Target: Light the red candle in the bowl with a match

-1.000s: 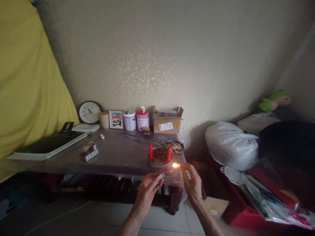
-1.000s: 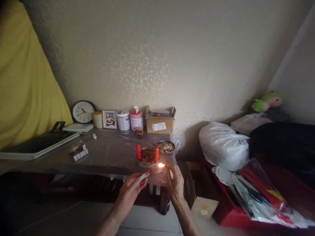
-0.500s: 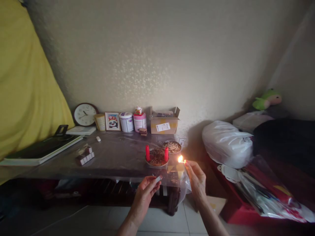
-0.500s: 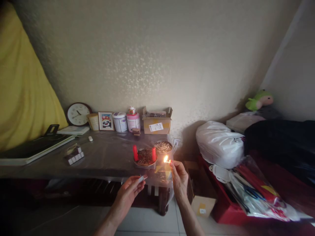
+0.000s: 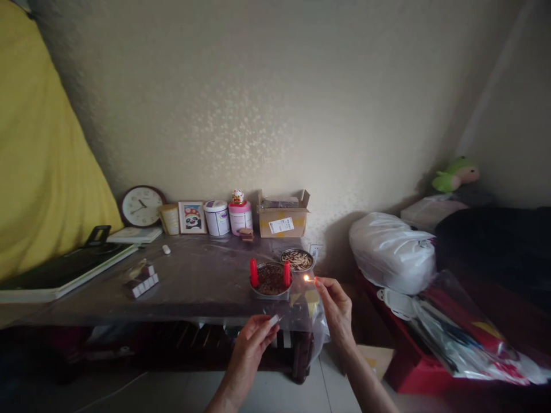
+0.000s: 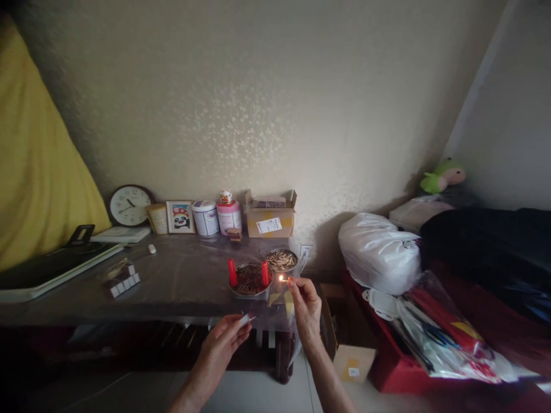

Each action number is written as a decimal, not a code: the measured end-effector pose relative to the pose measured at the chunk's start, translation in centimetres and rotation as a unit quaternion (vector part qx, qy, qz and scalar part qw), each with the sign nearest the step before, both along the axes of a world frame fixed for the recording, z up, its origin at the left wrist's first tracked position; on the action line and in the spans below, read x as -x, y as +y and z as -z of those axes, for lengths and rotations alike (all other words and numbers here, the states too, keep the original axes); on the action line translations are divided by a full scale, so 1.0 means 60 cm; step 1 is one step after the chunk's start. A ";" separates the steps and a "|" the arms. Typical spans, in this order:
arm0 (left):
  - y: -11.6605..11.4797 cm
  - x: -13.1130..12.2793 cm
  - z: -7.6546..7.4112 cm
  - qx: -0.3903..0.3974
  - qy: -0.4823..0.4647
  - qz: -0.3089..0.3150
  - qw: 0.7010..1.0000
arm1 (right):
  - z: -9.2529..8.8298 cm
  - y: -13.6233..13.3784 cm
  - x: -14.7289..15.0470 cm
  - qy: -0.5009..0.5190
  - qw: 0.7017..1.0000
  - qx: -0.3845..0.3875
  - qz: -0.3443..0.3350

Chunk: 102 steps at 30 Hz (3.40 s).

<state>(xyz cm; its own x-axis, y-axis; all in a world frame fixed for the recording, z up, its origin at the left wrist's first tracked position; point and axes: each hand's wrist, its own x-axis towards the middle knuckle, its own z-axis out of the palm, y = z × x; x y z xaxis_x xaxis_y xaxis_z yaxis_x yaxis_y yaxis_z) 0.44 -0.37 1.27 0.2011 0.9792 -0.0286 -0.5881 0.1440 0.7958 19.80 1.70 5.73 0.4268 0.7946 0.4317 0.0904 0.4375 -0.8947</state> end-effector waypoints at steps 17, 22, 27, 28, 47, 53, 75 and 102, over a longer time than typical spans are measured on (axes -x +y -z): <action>-0.004 -0.003 -0.009 -0.005 0.019 0.007 1.000 | -0.040 0.027 0.015 0.036 0.999 -0.010 -0.032; -0.004 -0.004 -0.010 -0.006 0.021 0.017 1.000 | -0.048 0.042 0.016 0.061 0.997 -0.021 -0.049; -0.003 -0.004 -0.007 -0.004 0.025 0.019 0.999 | -0.061 0.053 0.018 0.062 0.995 -0.022 -0.070; -0.002 -0.004 -0.006 -0.003 0.027 0.017 0.999 | -0.063 0.056 0.019 0.060 0.995 -0.023 -0.072; 0.005 -0.004 0.004 0.019 0.026 0.011 0.999 | -0.042 0.098 0.032 0.032 0.997 -0.027 -0.067; 0.005 -0.001 0.003 0.024 0.028 0.014 0.999 | -0.038 0.105 0.034 0.029 0.997 -0.027 -0.066; 0.005 0.000 0.006 0.017 0.032 0.020 0.999 | -0.027 0.114 0.032 0.027 0.998 -0.022 -0.057; 0.003 0.003 0.004 0.029 0.032 0.013 0.999 | -0.072 0.085 0.021 0.061 0.996 -0.018 -0.067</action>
